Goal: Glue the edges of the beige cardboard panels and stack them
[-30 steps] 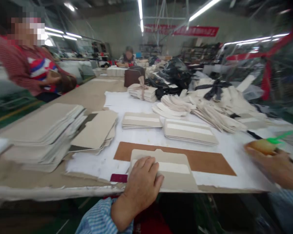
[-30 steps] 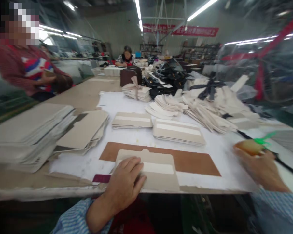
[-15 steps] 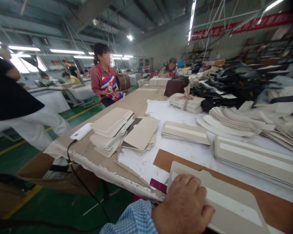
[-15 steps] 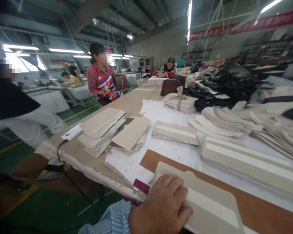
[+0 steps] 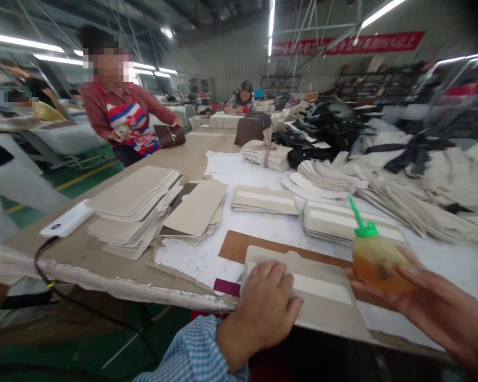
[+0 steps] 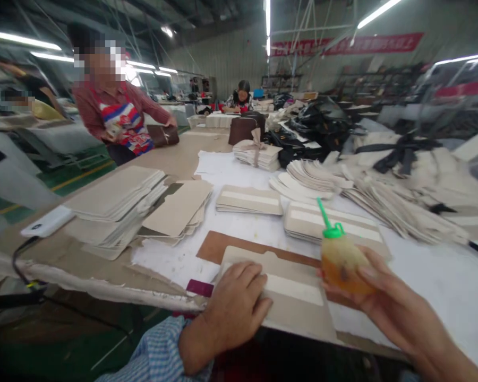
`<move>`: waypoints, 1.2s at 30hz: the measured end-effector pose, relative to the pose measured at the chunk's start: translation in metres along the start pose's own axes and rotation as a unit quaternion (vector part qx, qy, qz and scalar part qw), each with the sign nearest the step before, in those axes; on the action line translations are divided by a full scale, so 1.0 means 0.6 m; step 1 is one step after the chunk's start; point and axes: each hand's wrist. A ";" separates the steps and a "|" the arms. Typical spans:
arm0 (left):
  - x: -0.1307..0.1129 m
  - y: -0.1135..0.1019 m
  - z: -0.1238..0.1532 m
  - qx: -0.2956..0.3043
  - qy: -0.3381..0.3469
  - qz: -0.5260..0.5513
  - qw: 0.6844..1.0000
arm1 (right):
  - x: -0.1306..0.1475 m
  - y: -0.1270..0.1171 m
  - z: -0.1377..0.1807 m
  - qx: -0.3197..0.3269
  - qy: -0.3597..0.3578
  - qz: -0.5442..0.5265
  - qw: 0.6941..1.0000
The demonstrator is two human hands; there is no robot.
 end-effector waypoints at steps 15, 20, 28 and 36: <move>-0.001 0.002 -0.004 0.001 0.011 0.010 1.000 | -0.029 0.118 -0.007 0.150 -0.052 0.172 0.972; 0.000 0.003 -0.004 0.000 0.014 0.015 1.000 | -0.007 0.143 -0.016 0.189 -0.104 0.325 0.921; 0.001 0.001 -0.004 -0.009 0.016 0.020 1.000 | 0.007 0.176 -0.032 0.227 -0.195 0.428 0.853; 0.001 0.005 -0.004 -0.008 0.017 0.018 1.000 | 0.012 0.189 -0.047 0.256 -0.208 0.467 0.820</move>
Point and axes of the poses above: each hand's wrist, its own z-axis away from the middle knuckle, its own y-axis out of the palm, x = y × z, and after that the axes turned 14 degrees about -y, right-handed
